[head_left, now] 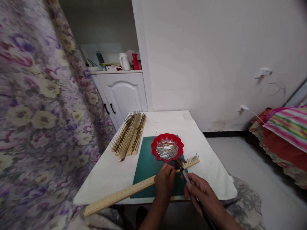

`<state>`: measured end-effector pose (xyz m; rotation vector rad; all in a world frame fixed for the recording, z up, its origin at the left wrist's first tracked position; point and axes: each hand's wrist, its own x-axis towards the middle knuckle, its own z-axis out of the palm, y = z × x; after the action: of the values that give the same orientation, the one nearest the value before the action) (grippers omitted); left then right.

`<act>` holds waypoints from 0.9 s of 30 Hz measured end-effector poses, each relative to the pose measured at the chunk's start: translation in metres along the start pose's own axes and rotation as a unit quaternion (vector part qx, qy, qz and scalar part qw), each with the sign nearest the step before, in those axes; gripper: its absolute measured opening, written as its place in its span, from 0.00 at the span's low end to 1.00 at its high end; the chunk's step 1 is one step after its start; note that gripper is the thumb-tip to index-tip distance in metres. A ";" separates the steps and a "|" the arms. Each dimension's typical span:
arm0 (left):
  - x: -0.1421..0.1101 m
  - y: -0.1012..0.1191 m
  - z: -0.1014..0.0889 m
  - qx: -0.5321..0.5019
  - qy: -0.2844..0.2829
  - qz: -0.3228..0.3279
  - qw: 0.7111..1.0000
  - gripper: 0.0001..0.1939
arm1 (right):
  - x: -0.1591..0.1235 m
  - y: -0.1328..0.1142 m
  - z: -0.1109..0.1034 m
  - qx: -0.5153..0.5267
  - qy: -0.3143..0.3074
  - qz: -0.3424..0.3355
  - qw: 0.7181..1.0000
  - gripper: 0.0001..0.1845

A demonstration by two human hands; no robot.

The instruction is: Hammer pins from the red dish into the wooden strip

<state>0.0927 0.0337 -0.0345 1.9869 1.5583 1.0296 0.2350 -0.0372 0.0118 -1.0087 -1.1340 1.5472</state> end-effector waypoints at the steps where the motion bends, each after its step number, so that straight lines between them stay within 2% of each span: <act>1: 0.000 0.000 0.000 -0.001 0.002 -0.002 1.000 0.08 | 0.000 0.000 0.000 -0.001 -0.003 0.002 1.000 0.12; 11: 0.001 0.001 -0.001 -0.008 0.001 -0.014 1.000 0.07 | -0.002 0.005 -0.002 0.001 -0.006 0.006 1.000 0.13; 18: 0.002 0.000 -0.006 -0.045 -0.020 -0.016 0.999 0.06 | -0.021 0.008 -0.010 0.010 0.020 0.005 1.000 0.17; 22: 0.001 -0.005 -0.017 -0.062 -0.027 -0.003 0.998 0.06 | -0.029 0.029 -0.019 0.014 0.020 0.037 0.999 0.21; 27: 0.006 -0.011 -0.041 -0.052 -0.010 0.006 0.999 0.08 | -0.028 0.048 -0.025 0.018 0.013 0.057 0.998 0.24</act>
<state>0.0554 0.0381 -0.0140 1.9326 1.4533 1.0715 0.2553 -0.0660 -0.0377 -1.0820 -1.0427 1.6331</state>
